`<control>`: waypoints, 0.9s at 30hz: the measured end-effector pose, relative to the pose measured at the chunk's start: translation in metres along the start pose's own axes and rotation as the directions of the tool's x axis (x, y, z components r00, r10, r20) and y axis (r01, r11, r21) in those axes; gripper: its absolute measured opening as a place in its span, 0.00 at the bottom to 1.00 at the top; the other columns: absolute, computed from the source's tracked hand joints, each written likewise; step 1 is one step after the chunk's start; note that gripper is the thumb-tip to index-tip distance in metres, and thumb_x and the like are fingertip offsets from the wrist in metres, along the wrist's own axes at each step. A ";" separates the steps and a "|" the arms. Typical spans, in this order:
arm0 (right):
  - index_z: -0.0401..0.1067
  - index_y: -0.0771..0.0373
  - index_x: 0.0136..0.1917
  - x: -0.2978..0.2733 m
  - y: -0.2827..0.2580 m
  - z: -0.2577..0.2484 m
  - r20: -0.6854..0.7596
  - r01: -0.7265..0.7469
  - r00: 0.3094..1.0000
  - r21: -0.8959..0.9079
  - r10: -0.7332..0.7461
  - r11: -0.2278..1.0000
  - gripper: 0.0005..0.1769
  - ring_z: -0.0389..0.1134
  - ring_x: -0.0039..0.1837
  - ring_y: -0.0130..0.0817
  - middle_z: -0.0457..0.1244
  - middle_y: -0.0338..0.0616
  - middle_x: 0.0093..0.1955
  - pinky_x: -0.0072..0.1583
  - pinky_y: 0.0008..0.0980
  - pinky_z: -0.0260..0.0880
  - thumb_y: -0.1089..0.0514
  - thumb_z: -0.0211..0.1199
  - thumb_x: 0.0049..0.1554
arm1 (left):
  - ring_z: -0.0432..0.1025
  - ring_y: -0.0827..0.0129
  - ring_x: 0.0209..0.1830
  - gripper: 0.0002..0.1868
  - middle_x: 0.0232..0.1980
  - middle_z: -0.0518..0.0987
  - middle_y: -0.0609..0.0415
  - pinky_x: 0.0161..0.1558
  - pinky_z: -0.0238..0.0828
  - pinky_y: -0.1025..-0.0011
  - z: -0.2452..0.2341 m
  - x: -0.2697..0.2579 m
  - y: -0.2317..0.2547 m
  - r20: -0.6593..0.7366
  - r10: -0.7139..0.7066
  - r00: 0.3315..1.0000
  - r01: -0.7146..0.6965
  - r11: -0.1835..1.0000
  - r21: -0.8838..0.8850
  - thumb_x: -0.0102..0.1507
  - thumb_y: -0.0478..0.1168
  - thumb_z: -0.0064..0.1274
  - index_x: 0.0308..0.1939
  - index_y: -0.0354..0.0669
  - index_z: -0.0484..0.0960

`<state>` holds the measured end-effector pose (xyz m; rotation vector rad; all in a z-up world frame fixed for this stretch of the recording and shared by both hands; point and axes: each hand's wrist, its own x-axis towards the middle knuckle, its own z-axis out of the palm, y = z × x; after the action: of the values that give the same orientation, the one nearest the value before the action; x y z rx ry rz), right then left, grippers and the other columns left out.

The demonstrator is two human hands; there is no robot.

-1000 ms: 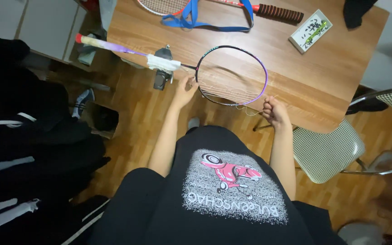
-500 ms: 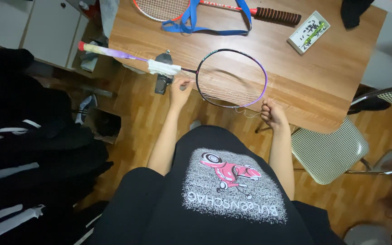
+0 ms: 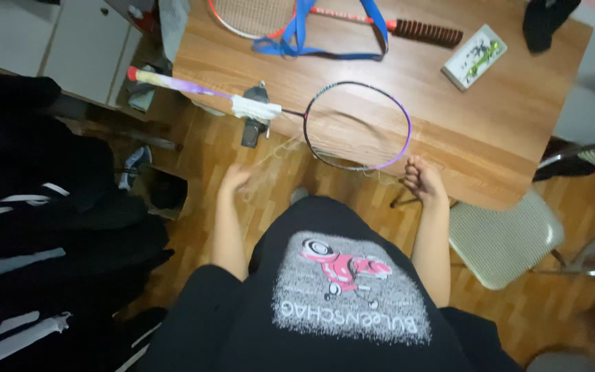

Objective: Untangling and removing old strings from a badminton racket frame held in a mounting vice.

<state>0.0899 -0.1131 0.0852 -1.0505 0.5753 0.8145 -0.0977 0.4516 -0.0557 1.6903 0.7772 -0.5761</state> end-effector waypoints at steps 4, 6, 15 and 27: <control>0.63 0.54 0.43 0.012 -0.001 -0.016 0.023 -0.014 1.000 0.062 0.013 0.998 0.17 0.40 0.27 0.21 0.46 0.26 0.28 0.30 0.22 0.42 0.47 0.45 0.71 | 0.73 0.72 0.18 0.06 0.24 0.81 0.50 0.20 0.66 0.72 -0.024 -0.068 -0.051 -0.356 -0.071 0.932 0.001 0.981 -0.192 0.56 0.36 0.56 0.35 0.39 0.84; 0.63 0.53 0.40 0.016 -0.001 -0.022 -0.034 0.015 0.999 0.043 -0.013 0.999 0.18 0.42 0.26 0.21 0.48 0.27 0.27 0.28 0.23 0.42 0.46 0.45 0.70 | 0.77 0.63 0.23 0.11 0.28 0.82 0.47 0.24 0.71 0.64 -0.038 -0.125 -0.038 -0.502 -0.395 0.769 0.343 0.918 -0.197 0.61 0.41 0.56 0.35 0.34 0.85; 0.67 0.57 0.42 0.020 0.015 -0.014 -0.249 0.262 0.912 -0.256 -0.325 0.931 0.20 0.47 0.26 0.19 0.52 0.27 0.27 0.30 0.23 0.47 0.46 0.47 0.71 | 0.76 0.65 0.55 0.40 0.59 0.82 0.49 0.54 0.75 0.68 -0.041 -0.135 0.035 0.294 -0.080 0.952 0.083 0.997 0.002 0.55 0.46 0.69 0.69 0.44 0.73; 0.66 0.56 0.42 0.009 0.017 -0.002 -0.277 0.212 0.920 -0.243 -0.277 0.947 0.20 0.46 0.26 0.20 0.51 0.28 0.27 0.30 0.23 0.47 0.46 0.46 0.72 | 0.69 0.49 0.51 0.13 0.47 0.73 0.43 0.55 0.66 0.56 0.094 -0.059 0.240 -0.274 0.745 0.608 -0.582 0.653 0.485 0.60 0.37 0.63 0.48 0.41 0.85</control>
<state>0.0812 -0.1076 0.0688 -1.4285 0.6128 0.4972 0.0449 0.3133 0.1185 2.3235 0.2712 0.2673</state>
